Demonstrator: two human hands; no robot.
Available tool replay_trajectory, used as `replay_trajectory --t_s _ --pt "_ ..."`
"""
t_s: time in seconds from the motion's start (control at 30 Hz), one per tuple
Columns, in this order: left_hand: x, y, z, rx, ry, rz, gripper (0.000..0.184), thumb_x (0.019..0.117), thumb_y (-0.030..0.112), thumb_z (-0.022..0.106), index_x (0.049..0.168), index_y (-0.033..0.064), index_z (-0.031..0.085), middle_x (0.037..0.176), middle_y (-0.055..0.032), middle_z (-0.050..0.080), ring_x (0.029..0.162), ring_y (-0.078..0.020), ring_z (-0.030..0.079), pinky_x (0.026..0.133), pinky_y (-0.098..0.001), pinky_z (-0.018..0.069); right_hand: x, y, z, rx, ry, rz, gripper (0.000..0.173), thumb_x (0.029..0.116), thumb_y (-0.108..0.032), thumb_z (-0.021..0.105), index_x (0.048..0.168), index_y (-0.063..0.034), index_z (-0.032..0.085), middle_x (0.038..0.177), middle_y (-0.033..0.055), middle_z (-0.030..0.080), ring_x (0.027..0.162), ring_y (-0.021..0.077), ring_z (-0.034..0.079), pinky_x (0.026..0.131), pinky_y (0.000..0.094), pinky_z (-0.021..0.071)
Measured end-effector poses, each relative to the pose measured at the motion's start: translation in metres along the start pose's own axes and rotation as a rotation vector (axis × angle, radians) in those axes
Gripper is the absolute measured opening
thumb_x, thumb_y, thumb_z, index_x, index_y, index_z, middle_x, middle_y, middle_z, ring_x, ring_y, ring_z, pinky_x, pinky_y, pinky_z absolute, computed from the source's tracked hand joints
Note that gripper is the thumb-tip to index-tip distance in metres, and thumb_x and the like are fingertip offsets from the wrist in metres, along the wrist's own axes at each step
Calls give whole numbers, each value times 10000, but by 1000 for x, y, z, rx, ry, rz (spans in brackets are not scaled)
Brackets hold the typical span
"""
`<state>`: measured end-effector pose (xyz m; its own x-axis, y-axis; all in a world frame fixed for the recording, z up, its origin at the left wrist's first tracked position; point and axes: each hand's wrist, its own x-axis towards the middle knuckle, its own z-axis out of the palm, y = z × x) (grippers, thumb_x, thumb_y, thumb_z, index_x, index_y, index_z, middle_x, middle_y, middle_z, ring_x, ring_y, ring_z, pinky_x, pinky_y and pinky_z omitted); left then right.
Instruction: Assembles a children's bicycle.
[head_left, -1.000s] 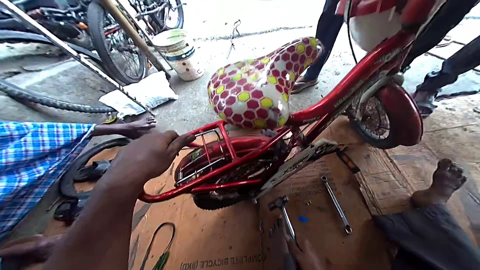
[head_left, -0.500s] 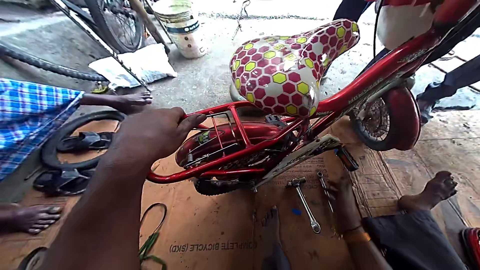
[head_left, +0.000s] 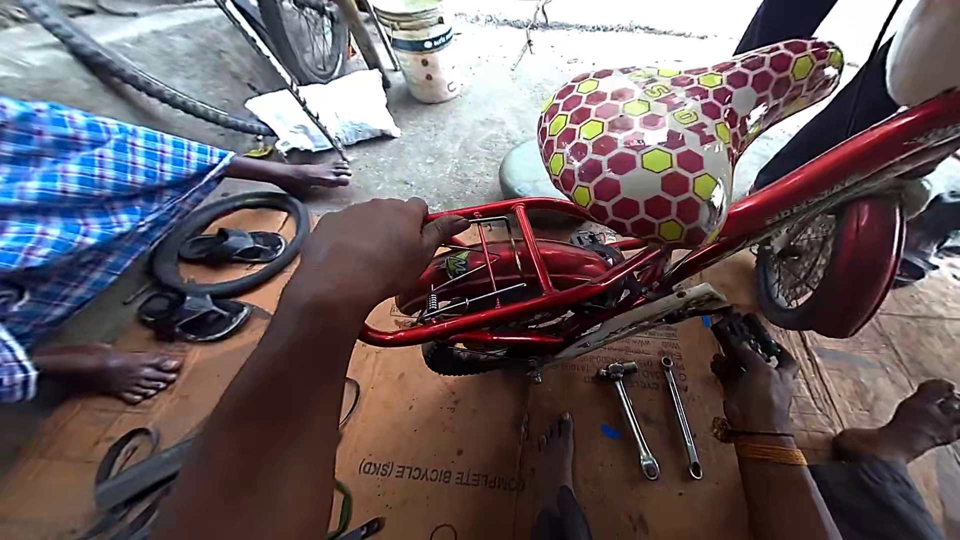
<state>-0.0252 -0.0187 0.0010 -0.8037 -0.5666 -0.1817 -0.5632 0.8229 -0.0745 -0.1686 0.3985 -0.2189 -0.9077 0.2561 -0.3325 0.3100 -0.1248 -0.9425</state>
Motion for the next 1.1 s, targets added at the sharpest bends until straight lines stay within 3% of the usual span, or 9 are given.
replay_trajectory --t_s 0.2,0.37,0.47,0.63,0.73,0.83,0.9,0.97,1.1 --pt "2 4 4 11 11 15 770 996 746 221 1023 92 626 871 -203 658 869 -447 676 663 -697 494 -68 -3 14 -130 -252 -376 650 984 -187 635 1523 -108 281 1169 114 629 745 197 683 622 415 619" --pt "-2 33 -1 -10 30 -8 790 984 759 228 998 73 622 860 -222 647 857 -462 668 660 -691 492 -74 25 12 -291 -272 -441 554 1025 -241 587 1491 -76 337 1072 116 667 784 190 716 699 413 639" --pt "2 37 0 0 19 -12 804 986 760 218 1029 69 627 882 -238 657 882 -477 673 675 -707 491 -62 54 3 -530 -285 -607 429 1028 -224 576 1394 -28 465 985 110 678 797 193 694 721 435 606" --pt "6 36 -1 -12 27 -3 797 997 743 227 1045 68 647 909 -238 673 911 -472 681 697 -703 500 6 75 -15 -915 -268 -350 442 991 -188 676 1382 -34 538 1098 260 698 1009 457 689 870 679 528" --pt "5 39 -2 -6 21 -19 811 996 752 217 1048 62 641 918 -244 672 927 -477 679 706 -702 499 25 69 -18 -956 -180 -427 361 987 -152 664 1324 -42 600 1196 249 674 1111 447 655 927 677 507" --pt "9 40 -3 -4 15 -11 858 983 769 191 1078 44 640 946 -267 674 950 -502 673 718 -719 494 -6 71 -17 -952 -140 -644 570 957 -158 638 1484 -11 478 1548 276 420 1449 479 380 1158 674 336" --pt "11 35 -2 -4 21 -3 867 985 768 187 1094 38 642 950 -276 675 950 -509 674 720 -730 493 -40 88 -14 -1012 -223 -681 512 937 -193 670 1409 -20 571 1481 265 501 1388 473 456 1123 650 395" --pt "12 32 0 -13 22 14 864 990 763 190 1104 33 637 946 -284 669 944 -517 670 713 -733 488 -53 112 -22 -1195 -295 -555 410 953 -259 655 1336 -114 658 1402 167 601 1315 376 553 1102 574 439" --pt "10 30 3 -22 52 27 866 978 776 183 1057 40 633 910 -283 654 910 -523 663 675 -732 476 -30 134 -51 -1327 -201 -220 542 881 -188 673 1403 -70 590 1371 201 588 1285 381 557 1068 560 452"
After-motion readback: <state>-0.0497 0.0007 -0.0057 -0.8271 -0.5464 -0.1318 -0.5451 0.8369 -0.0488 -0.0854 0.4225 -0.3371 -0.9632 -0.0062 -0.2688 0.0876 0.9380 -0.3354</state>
